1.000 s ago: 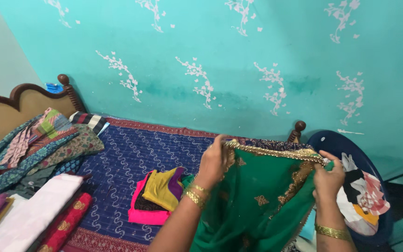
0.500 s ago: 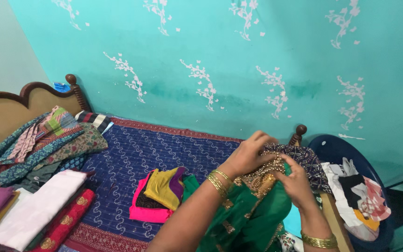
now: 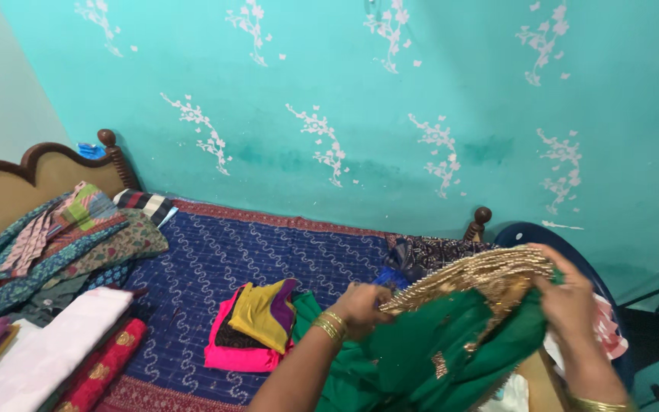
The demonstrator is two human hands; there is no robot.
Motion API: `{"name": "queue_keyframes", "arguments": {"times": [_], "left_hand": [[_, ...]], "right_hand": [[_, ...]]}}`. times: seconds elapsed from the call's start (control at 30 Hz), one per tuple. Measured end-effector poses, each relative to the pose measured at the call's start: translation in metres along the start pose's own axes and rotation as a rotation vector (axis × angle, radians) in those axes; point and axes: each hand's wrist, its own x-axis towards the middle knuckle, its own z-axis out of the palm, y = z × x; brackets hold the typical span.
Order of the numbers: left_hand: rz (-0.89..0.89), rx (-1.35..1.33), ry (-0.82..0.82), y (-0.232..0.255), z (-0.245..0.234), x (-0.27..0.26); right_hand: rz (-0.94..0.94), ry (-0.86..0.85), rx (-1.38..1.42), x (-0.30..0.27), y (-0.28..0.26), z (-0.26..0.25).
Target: The person folds a green saree with gold trim on a bed and then carries it to a cabinet and places it inside.
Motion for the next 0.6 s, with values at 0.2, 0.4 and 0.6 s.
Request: {"name": "queue_keyframes", "arguments": {"times": [0.2,0.4,0.6], "left_hand": [[0.218,-0.086,0.226,0.031,0.045,0.042],[0.345,-0.189,0.389,0.127,0.017,0.063],[0.353,-0.207,0.74,0.172,-0.055,0.029]], "right_hand": [[-0.097,0.287,-0.354,0.021,0.01,-0.103],[-0.097,0.454,-0.534,-0.002,-0.011,-0.172],[-0.164,0.42,-0.521,0.007,-0.032,-0.169]]}}
